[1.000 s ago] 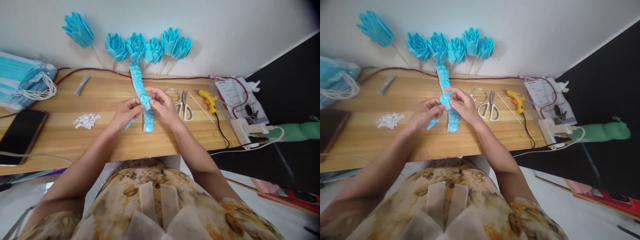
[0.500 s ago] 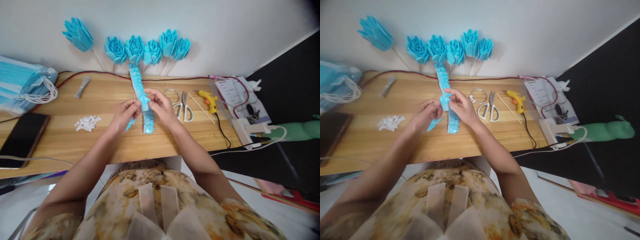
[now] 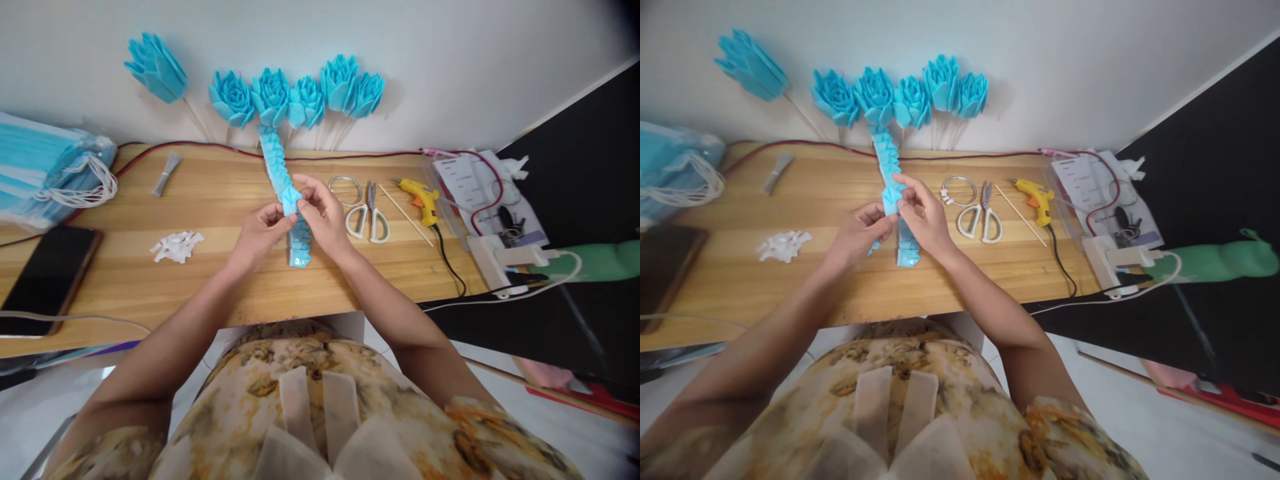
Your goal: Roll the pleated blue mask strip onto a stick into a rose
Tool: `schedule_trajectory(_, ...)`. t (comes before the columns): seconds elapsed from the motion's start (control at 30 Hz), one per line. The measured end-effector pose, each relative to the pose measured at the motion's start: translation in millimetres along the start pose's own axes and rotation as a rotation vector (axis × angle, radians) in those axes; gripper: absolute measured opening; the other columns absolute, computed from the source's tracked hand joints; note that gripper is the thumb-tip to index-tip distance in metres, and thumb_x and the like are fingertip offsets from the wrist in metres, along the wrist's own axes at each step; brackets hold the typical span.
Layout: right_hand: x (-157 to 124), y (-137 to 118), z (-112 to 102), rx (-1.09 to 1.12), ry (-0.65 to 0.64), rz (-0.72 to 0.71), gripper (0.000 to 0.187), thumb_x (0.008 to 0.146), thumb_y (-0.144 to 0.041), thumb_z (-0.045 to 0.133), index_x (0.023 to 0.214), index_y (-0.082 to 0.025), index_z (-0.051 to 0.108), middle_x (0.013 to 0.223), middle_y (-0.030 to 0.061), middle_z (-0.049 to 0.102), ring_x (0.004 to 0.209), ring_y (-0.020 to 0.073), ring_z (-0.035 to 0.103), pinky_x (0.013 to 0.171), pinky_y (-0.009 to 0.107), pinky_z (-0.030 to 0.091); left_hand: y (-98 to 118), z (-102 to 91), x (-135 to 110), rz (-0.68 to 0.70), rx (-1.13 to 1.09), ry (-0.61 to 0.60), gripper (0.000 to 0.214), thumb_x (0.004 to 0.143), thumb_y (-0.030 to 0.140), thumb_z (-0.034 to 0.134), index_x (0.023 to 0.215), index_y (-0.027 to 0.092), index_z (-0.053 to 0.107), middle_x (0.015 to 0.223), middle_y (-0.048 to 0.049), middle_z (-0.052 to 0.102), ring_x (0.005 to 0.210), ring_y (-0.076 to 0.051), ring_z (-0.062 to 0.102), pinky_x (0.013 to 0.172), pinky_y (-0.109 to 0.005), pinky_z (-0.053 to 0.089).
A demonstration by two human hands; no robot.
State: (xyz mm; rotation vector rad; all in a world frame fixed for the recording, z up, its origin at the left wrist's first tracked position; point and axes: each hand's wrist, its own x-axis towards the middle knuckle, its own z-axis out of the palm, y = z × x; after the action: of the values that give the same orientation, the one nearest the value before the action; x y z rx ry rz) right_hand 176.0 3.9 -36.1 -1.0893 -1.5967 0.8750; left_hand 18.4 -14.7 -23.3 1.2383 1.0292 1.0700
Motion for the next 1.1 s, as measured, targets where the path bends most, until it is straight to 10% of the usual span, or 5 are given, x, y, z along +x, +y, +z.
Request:
schedule_trajectory(0.57,12.4,8.9,-15.1,0.317,-0.143,0.191,0.045,0.096,-0.041,0.049,0.135,-0.023,0.063,0.103,0.0059,0.069,0.102,0.021,0.066,0.104,0.041,0.055,2.0,-5.1,2.0,-0.047,-0.077,0.031,0.025,0.068,0.036,0.071,0.065,0.022,0.051,0.053,0.0047,0.048,0.05,-0.009,0.038,0.05,-0.026,0.029)
schedule_trajectory(1.1,6.3,4.5,-9.4,0.213,-0.277,0.069,0.05,0.086,-0.033,0.065,0.135,-0.024,0.061,0.109,0.0041,0.071,0.102,0.0203,0.067,0.095,0.038,0.056,-0.3,-7.9,2.5,0.038,0.115,-0.021,0.023,0.075,0.036,0.071,0.069,0.02,0.055,0.06,0.0054,0.047,0.056,-0.01,0.037,0.054,-0.026,0.031)
